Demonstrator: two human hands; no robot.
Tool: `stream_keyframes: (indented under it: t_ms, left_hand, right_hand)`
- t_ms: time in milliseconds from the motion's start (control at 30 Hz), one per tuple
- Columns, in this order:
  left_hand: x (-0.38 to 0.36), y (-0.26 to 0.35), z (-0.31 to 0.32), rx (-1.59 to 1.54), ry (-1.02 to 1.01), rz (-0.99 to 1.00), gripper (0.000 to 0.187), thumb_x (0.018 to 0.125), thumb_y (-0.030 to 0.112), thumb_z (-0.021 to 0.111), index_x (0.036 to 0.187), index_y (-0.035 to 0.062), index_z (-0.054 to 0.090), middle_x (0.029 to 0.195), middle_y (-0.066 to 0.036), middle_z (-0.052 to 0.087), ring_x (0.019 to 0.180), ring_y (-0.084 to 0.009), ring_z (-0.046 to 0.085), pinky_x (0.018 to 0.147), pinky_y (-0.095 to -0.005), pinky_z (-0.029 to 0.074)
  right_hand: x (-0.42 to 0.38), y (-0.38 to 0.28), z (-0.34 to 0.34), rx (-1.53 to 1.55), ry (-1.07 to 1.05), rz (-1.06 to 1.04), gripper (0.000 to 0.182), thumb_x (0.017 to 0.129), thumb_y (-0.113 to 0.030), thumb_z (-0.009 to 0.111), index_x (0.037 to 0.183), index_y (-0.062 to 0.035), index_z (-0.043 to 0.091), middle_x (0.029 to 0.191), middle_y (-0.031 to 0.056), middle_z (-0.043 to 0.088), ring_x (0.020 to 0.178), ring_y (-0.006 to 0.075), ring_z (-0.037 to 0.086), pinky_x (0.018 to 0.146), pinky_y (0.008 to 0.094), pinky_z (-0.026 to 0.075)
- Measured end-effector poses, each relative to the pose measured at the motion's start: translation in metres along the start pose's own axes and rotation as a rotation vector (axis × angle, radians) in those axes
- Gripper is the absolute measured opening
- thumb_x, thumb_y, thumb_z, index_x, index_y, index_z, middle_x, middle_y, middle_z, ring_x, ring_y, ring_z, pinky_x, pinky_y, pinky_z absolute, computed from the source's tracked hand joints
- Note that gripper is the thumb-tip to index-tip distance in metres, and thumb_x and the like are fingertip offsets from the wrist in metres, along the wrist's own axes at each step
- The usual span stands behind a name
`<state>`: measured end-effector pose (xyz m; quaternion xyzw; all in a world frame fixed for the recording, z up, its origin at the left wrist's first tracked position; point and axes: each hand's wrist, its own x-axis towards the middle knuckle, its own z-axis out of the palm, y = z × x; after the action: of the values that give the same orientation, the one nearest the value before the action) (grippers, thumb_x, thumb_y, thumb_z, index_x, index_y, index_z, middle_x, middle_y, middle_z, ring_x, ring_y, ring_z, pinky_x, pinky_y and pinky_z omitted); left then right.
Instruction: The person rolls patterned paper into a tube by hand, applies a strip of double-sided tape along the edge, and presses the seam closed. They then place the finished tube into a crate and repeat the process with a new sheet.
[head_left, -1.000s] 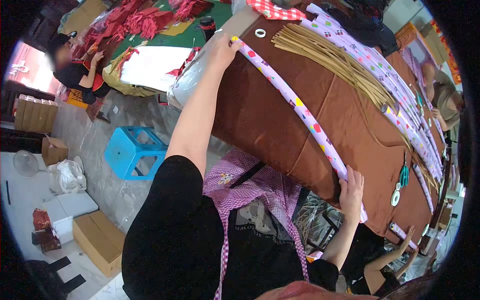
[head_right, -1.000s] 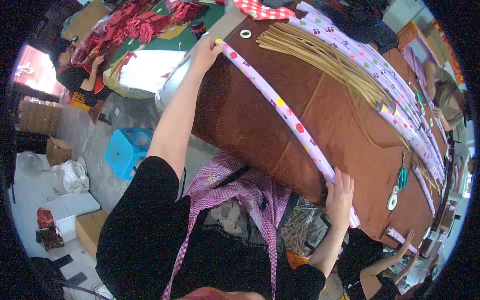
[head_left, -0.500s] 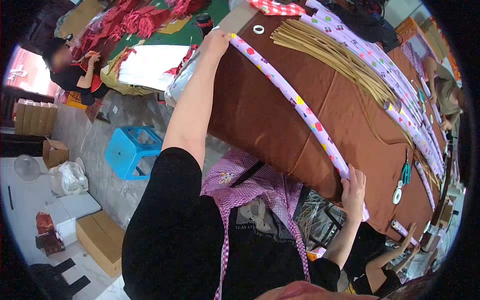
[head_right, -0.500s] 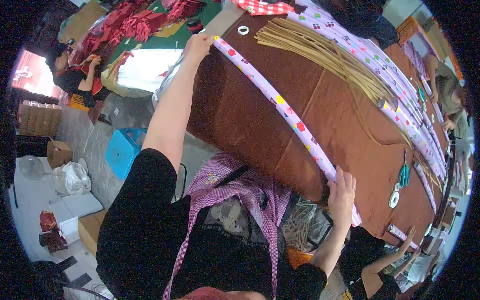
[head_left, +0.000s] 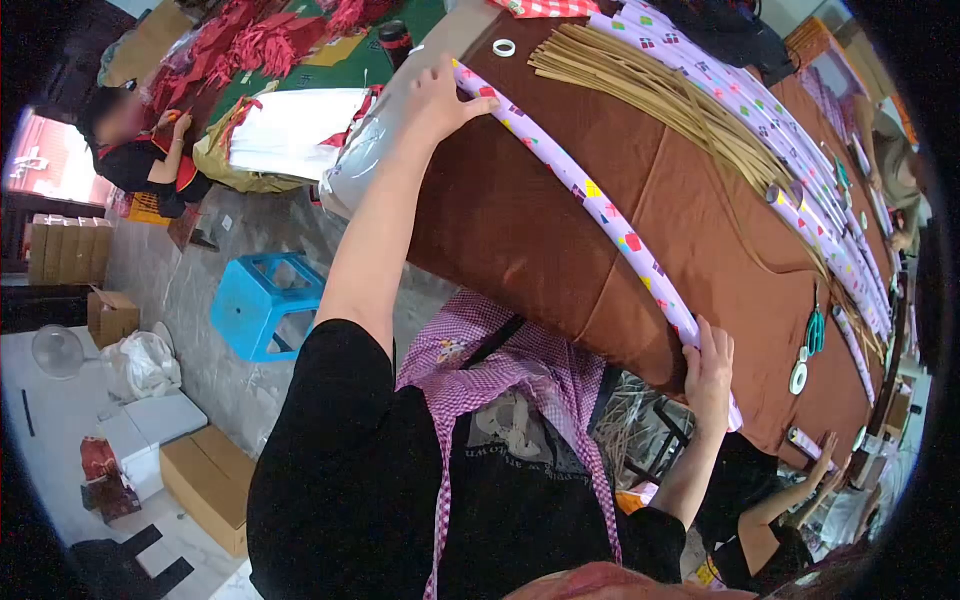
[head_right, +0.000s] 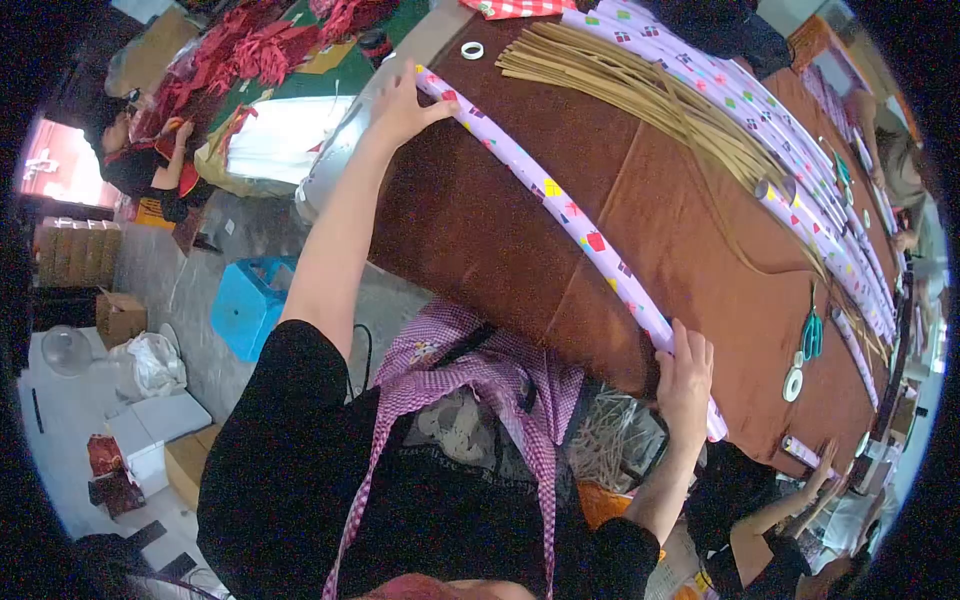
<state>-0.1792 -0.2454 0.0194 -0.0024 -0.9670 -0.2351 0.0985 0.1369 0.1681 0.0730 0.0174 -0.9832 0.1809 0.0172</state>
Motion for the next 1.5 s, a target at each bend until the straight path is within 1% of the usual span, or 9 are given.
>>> stream_keyframes:
  t_ms: [200, 600, 700, 833, 933, 1033, 1200, 1367, 1500]
  left_hand:
    - [-0.001, -0.014, -0.005, 0.037, -0.096, 0.109, 0.118, 0.066, 0.067, 0.078, 0.150, -0.0001, 0.028, 0.138, -0.031, 0.045, 0.128, -0.0488, 0.044, 0.108, -0.0517, 0.036]
    - [0.000, -0.018, 0.007, 0.106, -0.050, 0.124, 0.109, 0.065, 0.068, 0.077, 0.149, 0.0123, 0.036, 0.142, -0.028, 0.042, 0.130, -0.0463, 0.043, 0.105, -0.0519, 0.039]
    - [0.010, -0.041, 0.015, -0.200, -0.010, 0.191, 0.086, 0.080, 0.049, 0.073, 0.150, 0.0199, 0.034, 0.143, -0.029, 0.040, 0.131, -0.0477, 0.041, 0.108, -0.0518, 0.037]
    - [0.004, -0.007, -0.001, -0.044, 0.201, 0.458, 0.053, 0.092, 0.037, 0.062, 0.139, 0.0159, 0.050, 0.146, -0.017, 0.046, 0.133, -0.0420, 0.042, 0.109, -0.0503, 0.035]
    - [0.008, 0.009, 0.005, 0.022, 0.104, 0.685, 0.042, 0.096, 0.035, 0.057, 0.132, 0.0154, 0.058, 0.140, -0.009, 0.053, 0.131, -0.0333, 0.045, 0.110, -0.0495, 0.033]
    - [0.002, 0.004, 0.004, 0.146, -0.074, 0.777, 0.042, 0.096, 0.035, 0.057, 0.134, 0.0168, 0.057, 0.134, -0.003, 0.058, 0.129, -0.0271, 0.048, 0.111, -0.0494, 0.031]
    - [-0.017, 0.004, -0.007, 0.201, -0.035, 0.855, 0.046, 0.093, 0.032, 0.061, 0.137, 0.0202, 0.055, 0.131, -0.005, 0.059, 0.127, -0.0257, 0.048, 0.113, -0.0497, 0.029]
    - [-0.017, -0.002, -0.010, 0.168, -0.052, 0.925, 0.052, 0.089, 0.026, 0.066, 0.139, 0.0207, 0.051, 0.131, -0.004, 0.058, 0.127, -0.0262, 0.048, 0.114, -0.0507, 0.028]
    - [-0.015, 0.002, -0.005, 0.127, -0.055, 0.910, 0.051, 0.090, 0.024, 0.065, 0.139, 0.0203, 0.051, 0.132, -0.004, 0.057, 0.127, -0.0265, 0.048, 0.114, -0.0508, 0.028]
  right_hand:
    - [0.000, -0.001, 0.000, 0.005, 0.012, -0.001, 0.042, 0.088, -0.003, 0.057, 0.129, 0.0034, 0.055, 0.113, 0.0199, 0.058, 0.106, 0.0382, 0.052, 0.094, 0.0450, 0.043]
    - [0.002, 0.004, -0.006, -0.036, -0.026, 0.011, 0.041, 0.087, -0.003, 0.058, 0.127, 0.0043, 0.055, 0.115, 0.0202, 0.057, 0.109, 0.0382, 0.051, 0.097, 0.0440, 0.042]
    - [-0.003, 0.011, -0.008, -0.028, -0.025, 0.043, 0.041, 0.087, -0.003, 0.057, 0.127, 0.0046, 0.054, 0.115, 0.0203, 0.056, 0.110, 0.0382, 0.051, 0.098, 0.0435, 0.042]
    - [-0.004, 0.017, -0.013, 0.008, -0.040, 0.053, 0.041, 0.086, -0.003, 0.057, 0.126, 0.0034, 0.056, 0.114, 0.0195, 0.055, 0.110, 0.0380, 0.051, 0.099, 0.0433, 0.041]
    - [0.000, 0.018, -0.027, -0.117, -0.080, -0.083, 0.042, 0.086, -0.006, 0.057, 0.128, -0.0003, 0.055, 0.114, 0.0186, 0.055, 0.112, 0.0369, 0.050, 0.101, 0.0435, 0.038]
    - [-0.007, 0.047, -0.025, -0.093, -0.135, 0.081, 0.044, 0.088, -0.009, 0.057, 0.132, -0.0021, 0.054, 0.116, 0.0185, 0.055, 0.113, 0.0368, 0.049, 0.102, 0.0443, 0.036]
    - [-0.016, 0.088, -0.034, -0.103, -0.198, 0.089, 0.063, 0.092, -0.026, 0.062, 0.146, -0.0050, 0.040, 0.129, 0.0185, 0.052, 0.123, 0.0365, 0.048, 0.106, 0.0449, 0.034]
    - [0.080, 0.005, -0.036, -0.073, -0.109, -0.114, 0.076, 0.086, -0.025, 0.065, 0.152, -0.0057, 0.032, 0.156, 0.0156, 0.035, 0.146, 0.0342, 0.027, 0.118, 0.0431, 0.022]
    - [0.178, -0.086, 0.022, -0.139, -0.044, -0.470, 0.085, 0.082, -0.036, 0.071, 0.152, -0.0075, 0.031, 0.156, 0.0137, 0.034, 0.144, 0.0345, 0.029, 0.116, 0.0492, 0.024]
